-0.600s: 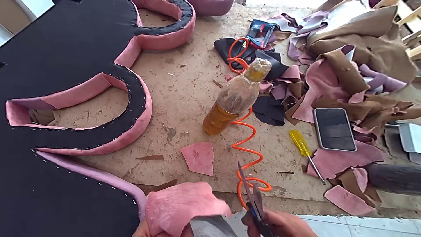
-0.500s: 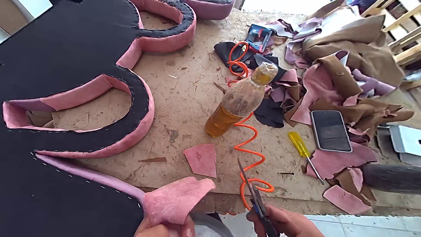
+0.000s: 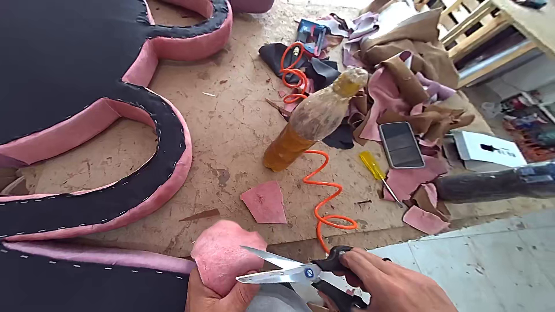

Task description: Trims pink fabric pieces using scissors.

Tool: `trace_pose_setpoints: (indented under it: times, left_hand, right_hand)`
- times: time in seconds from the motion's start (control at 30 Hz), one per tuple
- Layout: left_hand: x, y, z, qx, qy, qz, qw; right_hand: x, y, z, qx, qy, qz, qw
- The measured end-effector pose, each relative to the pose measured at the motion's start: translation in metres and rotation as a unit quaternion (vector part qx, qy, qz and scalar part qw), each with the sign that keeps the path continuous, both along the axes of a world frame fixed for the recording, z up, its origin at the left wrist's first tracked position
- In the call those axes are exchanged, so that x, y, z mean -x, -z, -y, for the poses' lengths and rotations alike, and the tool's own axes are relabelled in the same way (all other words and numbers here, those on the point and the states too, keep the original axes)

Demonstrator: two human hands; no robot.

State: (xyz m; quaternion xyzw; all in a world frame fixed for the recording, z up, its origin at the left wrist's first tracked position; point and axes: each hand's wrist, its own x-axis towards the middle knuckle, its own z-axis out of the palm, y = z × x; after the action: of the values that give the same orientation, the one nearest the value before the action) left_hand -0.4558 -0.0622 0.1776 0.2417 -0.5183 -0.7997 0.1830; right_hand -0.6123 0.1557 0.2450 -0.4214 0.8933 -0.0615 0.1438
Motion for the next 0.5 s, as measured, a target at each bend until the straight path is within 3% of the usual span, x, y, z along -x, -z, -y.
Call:
trace_pose_setpoints:
  times: [0.13,0.3,0.5]
  left_hand:
    - [0.01,-0.007,-0.003,0.071,0.04,-0.038,0.996]
    - [0.019,-0.013,-0.01,0.053,0.088,-0.043,0.994]
    - [0.029,0.001,-0.01,-0.102,0.195,0.006,0.975]
  right_hand:
    - [0.01,-0.001,-0.002,0.018,-0.032,-0.054,0.998]
    - [0.017,0.008,-0.013,0.031,-0.045,-0.127,0.99]
    - [0.024,0.021,-0.021,0.04,-0.057,-0.19,0.979]
